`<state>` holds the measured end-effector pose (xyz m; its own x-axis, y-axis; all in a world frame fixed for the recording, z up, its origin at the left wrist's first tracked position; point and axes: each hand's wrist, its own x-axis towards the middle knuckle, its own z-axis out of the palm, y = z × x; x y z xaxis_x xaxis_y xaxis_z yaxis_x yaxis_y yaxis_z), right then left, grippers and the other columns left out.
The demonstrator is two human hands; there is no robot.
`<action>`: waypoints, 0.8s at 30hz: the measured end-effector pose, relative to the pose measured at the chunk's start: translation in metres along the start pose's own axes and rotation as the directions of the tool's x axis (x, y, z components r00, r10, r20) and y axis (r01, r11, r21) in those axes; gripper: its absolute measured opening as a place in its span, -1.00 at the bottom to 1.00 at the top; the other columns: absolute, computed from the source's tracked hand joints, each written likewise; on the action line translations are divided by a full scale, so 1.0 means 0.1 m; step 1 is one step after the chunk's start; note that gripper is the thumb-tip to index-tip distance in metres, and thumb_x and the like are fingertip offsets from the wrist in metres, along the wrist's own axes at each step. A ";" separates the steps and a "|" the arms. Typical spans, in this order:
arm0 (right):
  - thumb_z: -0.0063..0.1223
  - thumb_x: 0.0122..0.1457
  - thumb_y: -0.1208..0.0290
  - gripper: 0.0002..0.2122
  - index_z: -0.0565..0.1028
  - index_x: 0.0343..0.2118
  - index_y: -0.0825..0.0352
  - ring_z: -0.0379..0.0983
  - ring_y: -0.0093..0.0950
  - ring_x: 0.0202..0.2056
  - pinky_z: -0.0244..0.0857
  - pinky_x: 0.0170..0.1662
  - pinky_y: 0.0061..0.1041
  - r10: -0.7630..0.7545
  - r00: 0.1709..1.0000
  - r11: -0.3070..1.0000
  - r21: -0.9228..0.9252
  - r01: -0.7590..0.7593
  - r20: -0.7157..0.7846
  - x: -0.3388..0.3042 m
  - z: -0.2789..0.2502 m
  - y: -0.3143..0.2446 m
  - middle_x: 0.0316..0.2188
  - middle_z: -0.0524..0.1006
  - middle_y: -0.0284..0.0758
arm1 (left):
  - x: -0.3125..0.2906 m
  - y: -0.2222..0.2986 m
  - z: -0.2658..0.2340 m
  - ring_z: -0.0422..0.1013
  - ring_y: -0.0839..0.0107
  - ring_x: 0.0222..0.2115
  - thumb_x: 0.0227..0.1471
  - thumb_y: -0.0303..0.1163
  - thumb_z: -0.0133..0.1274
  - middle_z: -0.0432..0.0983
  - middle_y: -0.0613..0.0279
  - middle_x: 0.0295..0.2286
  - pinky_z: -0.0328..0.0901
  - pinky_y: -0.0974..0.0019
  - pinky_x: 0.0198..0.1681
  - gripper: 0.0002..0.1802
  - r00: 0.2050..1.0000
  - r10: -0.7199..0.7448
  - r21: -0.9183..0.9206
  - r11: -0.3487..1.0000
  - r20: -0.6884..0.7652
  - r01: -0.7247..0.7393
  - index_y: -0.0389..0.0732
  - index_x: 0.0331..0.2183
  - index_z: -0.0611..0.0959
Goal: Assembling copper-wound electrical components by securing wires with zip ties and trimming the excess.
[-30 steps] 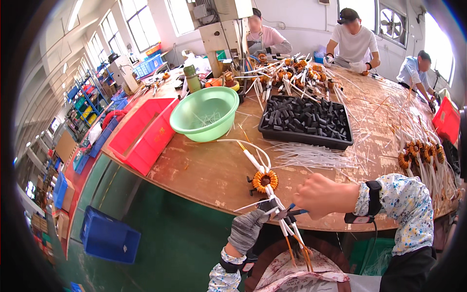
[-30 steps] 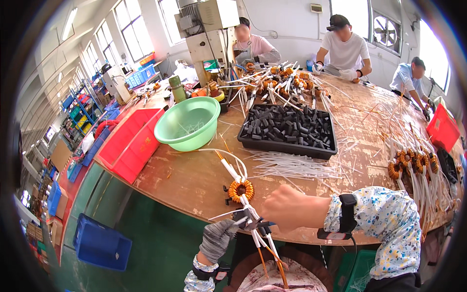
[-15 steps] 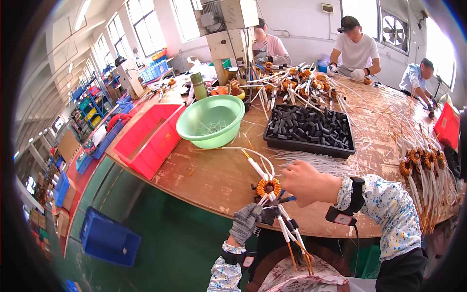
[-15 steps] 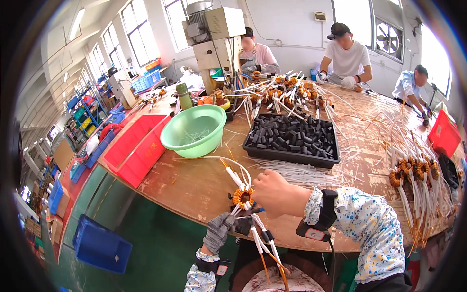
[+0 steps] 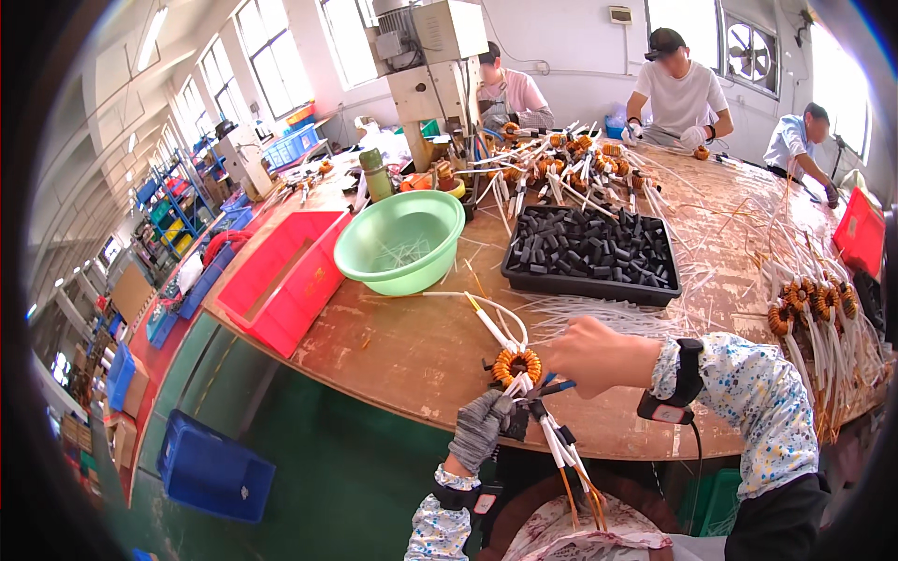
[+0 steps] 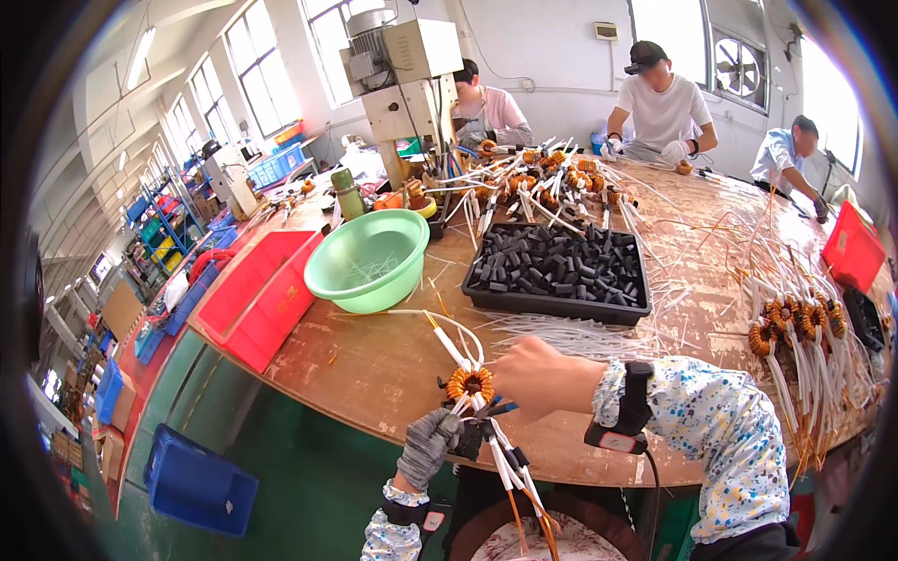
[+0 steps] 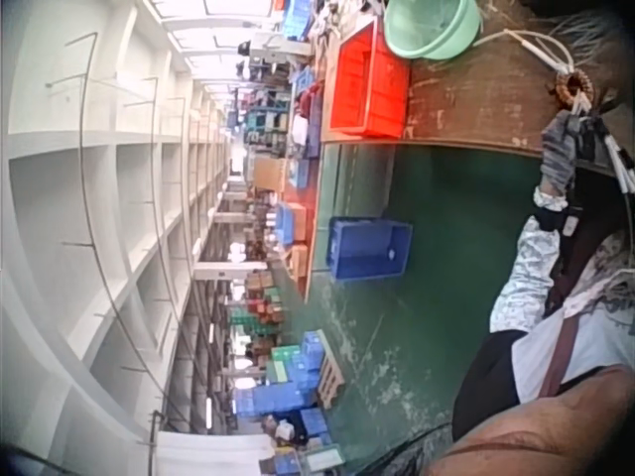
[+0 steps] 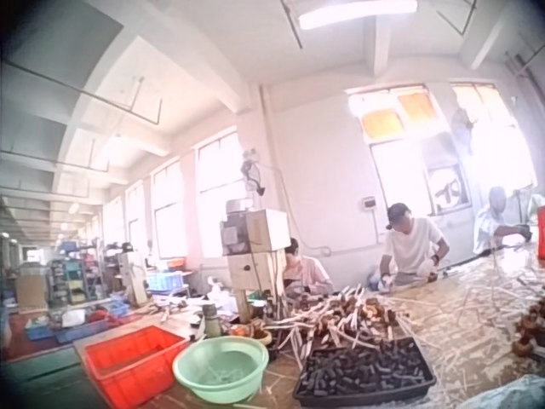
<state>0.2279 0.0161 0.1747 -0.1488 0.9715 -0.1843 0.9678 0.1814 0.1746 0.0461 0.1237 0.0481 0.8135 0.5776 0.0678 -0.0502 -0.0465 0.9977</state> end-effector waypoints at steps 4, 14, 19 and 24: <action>0.14 -0.46 0.39 -0.81 0.51 -0.62 0.20 0.40 -0.38 -0.40 0.18 -0.28 -0.44 -0.021 0.995 1.000 -0.014 0.020 -0.099 -0.03 0.04 0.07 -0.56 0.45 -0.37 | 0.04 0.02 0.07 0.19 0.69 -0.66 0.07 -0.27 -0.03 0.31 0.46 -0.68 0.12 0.57 -0.61 -0.77 1.000 -0.004 0.009 1.000 -0.009 0.004 -0.24 -0.46 0.53; 0.17 -0.48 0.30 -0.80 0.51 -0.68 0.22 0.37 -0.40 -0.40 0.16 -0.26 -0.51 -0.025 0.999 0.987 -0.160 0.030 0.033 0.11 -0.24 0.00 -0.55 0.45 -0.37 | 0.09 0.02 0.08 0.18 0.72 -0.67 0.06 -0.32 -0.03 0.37 0.46 -0.66 0.09 0.59 -0.65 -0.81 0.998 -0.047 -0.100 0.994 0.046 0.052 -0.24 -0.42 0.56; 0.18 -0.48 0.29 -0.80 0.51 -0.67 0.20 0.37 -0.43 -0.41 0.13 -0.28 -0.52 -0.024 0.994 0.984 -0.172 0.042 0.110 0.20 -0.33 -0.09 -0.58 0.45 -0.39 | 0.10 0.01 0.09 0.18 0.72 -0.66 0.06 -0.33 -0.02 0.39 0.45 -0.65 0.10 0.58 -0.64 -0.82 0.997 -0.073 -0.139 0.987 0.028 0.076 -0.25 -0.41 0.56; 0.19 -0.48 0.27 -0.79 0.51 -0.68 0.20 0.37 -0.44 -0.46 0.11 -0.27 -0.52 -0.008 0.984 0.976 -0.211 0.046 0.176 0.28 -0.51 -0.22 -0.60 0.46 -0.40 | 0.11 0.03 0.13 0.15 0.74 -0.69 0.07 -0.29 -0.03 0.31 0.49 -0.68 0.04 0.62 -0.65 -0.80 0.999 -0.030 -0.113 0.993 0.037 0.034 -0.22 -0.43 0.55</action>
<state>0.1918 0.0475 0.2154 -0.1188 0.9280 -0.3533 0.8954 0.2539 0.3658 0.0624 0.1198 0.0520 0.8358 0.5478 0.0371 -0.0875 0.0661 0.9940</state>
